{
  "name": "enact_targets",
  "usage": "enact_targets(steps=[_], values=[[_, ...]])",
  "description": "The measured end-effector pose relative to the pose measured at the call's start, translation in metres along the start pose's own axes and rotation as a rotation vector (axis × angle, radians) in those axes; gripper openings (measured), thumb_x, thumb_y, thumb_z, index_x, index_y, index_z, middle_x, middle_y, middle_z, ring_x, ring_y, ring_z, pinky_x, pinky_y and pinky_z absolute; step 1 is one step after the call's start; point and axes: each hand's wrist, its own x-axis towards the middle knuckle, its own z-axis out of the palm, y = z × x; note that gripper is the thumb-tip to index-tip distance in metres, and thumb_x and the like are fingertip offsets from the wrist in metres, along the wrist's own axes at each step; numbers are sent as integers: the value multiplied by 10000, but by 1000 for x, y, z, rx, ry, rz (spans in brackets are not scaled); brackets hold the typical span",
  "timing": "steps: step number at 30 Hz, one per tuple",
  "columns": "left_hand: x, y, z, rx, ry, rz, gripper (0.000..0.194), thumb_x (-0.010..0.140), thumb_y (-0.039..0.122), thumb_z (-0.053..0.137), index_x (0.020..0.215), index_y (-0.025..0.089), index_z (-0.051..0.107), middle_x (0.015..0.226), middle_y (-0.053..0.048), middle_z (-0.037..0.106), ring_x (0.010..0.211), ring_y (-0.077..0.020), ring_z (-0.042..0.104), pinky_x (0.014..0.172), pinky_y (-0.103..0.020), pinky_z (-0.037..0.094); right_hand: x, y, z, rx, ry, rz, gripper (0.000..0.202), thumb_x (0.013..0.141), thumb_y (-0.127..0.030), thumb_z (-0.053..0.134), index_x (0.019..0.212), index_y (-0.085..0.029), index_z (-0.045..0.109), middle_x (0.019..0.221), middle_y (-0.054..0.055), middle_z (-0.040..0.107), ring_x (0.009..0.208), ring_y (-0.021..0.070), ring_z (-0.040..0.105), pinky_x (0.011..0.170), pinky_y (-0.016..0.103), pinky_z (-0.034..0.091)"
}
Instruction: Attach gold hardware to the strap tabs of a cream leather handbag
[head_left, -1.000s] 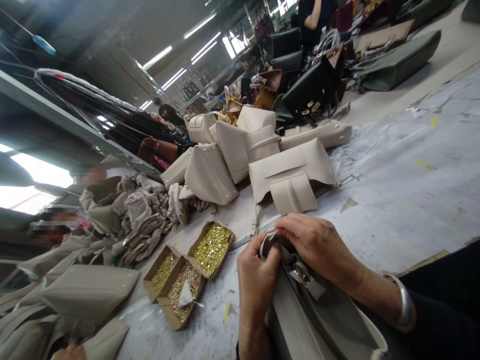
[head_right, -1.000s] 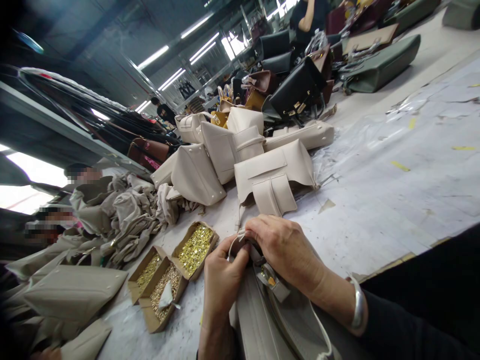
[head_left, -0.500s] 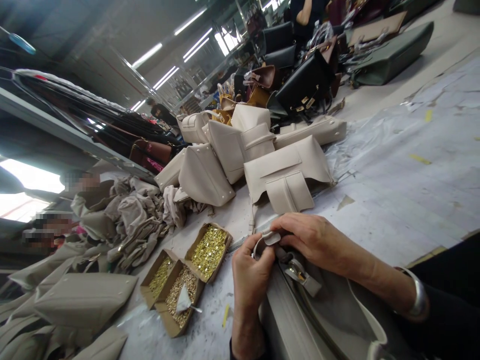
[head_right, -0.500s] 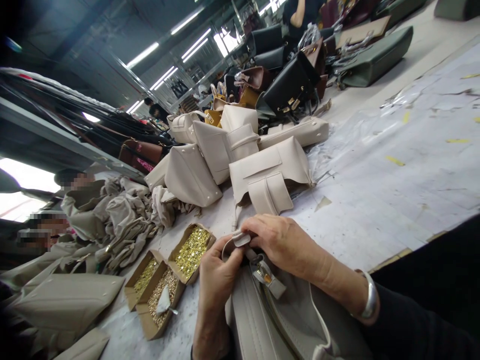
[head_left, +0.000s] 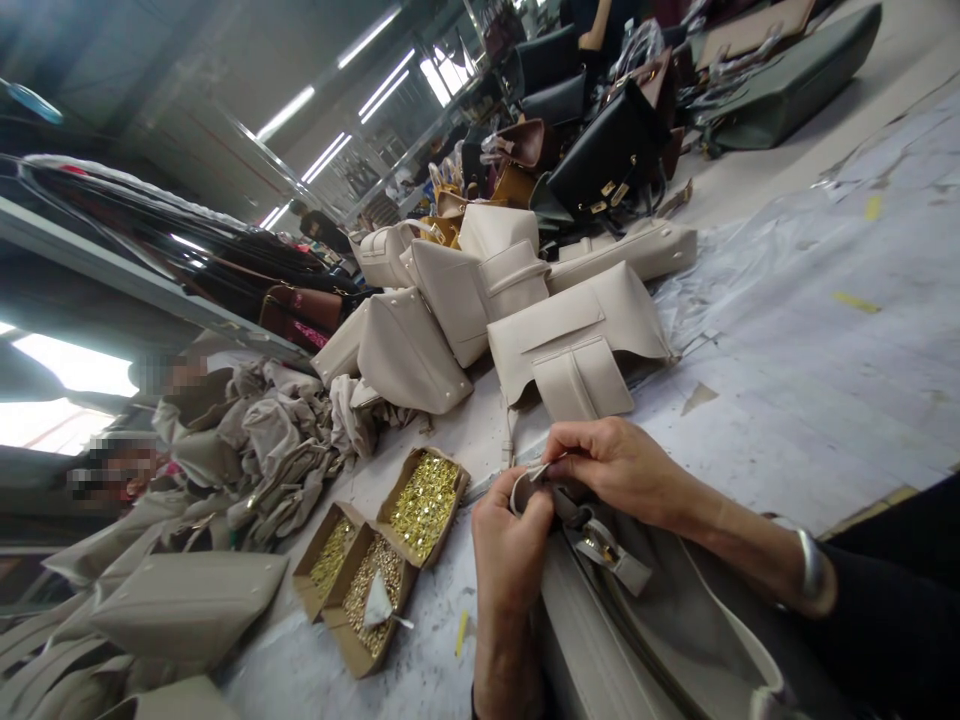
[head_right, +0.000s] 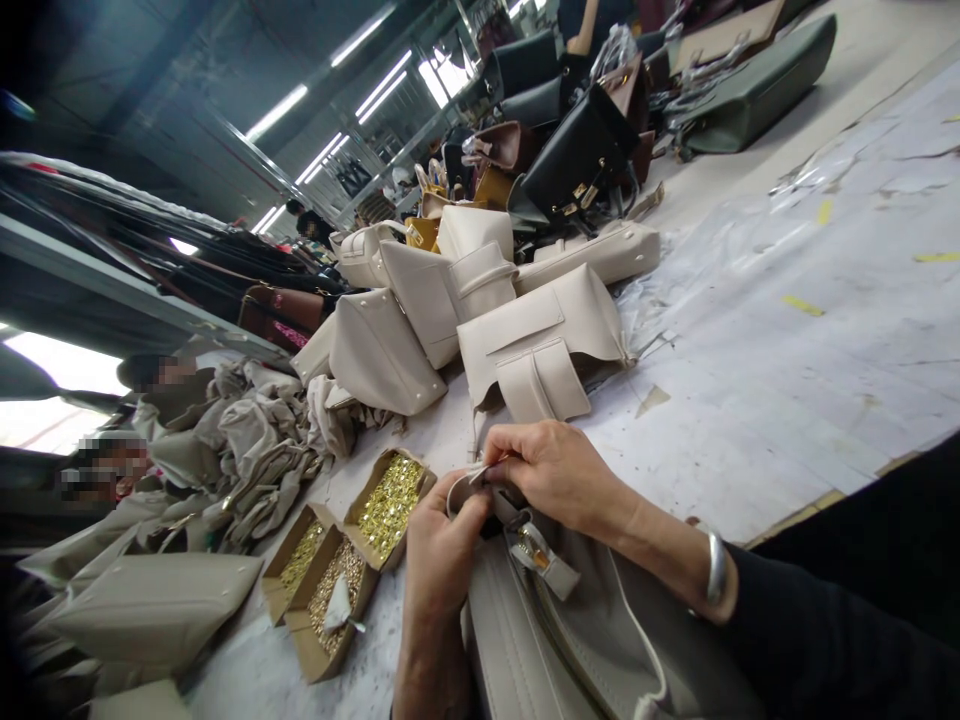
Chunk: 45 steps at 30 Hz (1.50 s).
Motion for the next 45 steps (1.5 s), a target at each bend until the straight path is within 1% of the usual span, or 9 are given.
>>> enact_targets(steps=[5,12,17,23,26,30,34,39,45], values=[[3,0,2,18,17,-7,224,744,284,616,850,154,764,715,-6,685,683,-163,564,628,-227,438,4,2,-1,9,-33,6,124,887,-184,659,797,-240,724,684,-56,664,659,136,598,613,217,411],[2,-1,2,76,48,19,202,738,248,585,818,165,752,676,10,663,662,-156,566,606,-223,416,6,-1,-1,-39,-67,0,133,881,-145,675,798,-243,712,679,-63,661,646,132,592,609,219,390],[0,-7,2,78,100,39,220,777,275,618,875,164,781,726,1,688,714,-167,595,664,-237,441,6,0,2,-62,-55,-37,156,909,-127,646,833,-247,712,714,-59,682,674,136,616,638,229,398],[-2,-13,2,-31,116,-36,257,759,290,650,937,151,773,797,-15,712,765,-182,613,707,-251,478,3,2,6,-84,-12,-37,115,939,-182,673,851,-249,701,753,-55,703,700,140,633,655,233,390],[-4,-11,2,-48,125,-55,247,752,285,657,930,152,764,790,-11,711,747,-177,606,694,-247,484,4,2,5,-95,-50,-48,94,947,-180,667,882,-240,697,777,-44,709,717,144,640,673,237,396],[-4,-9,0,-78,125,-66,232,744,285,668,910,150,760,784,-11,712,744,-174,610,685,-237,482,7,4,-2,-46,-154,-82,110,909,-126,657,934,-226,697,825,-30,722,763,150,659,696,234,413],[-2,-10,0,-136,113,-69,243,732,307,701,901,144,760,798,-20,722,755,-173,611,703,-235,487,7,7,-10,12,-247,-100,252,829,-82,693,1040,-219,680,892,-29,723,791,147,661,713,224,429],[-2,-8,1,-164,93,-80,251,737,321,730,909,140,758,801,-20,718,758,-165,595,703,-230,484,7,8,-13,15,-282,-111,305,797,-60,687,1058,-216,663,890,-34,706,781,142,646,701,219,425],[-4,-8,-1,-183,70,-83,273,742,329,725,934,136,753,824,-27,724,779,-174,605,726,-242,490,3,9,-12,-15,-267,-153,305,812,-61,675,1072,-218,639,931,-28,708,798,142,650,719,225,428]])
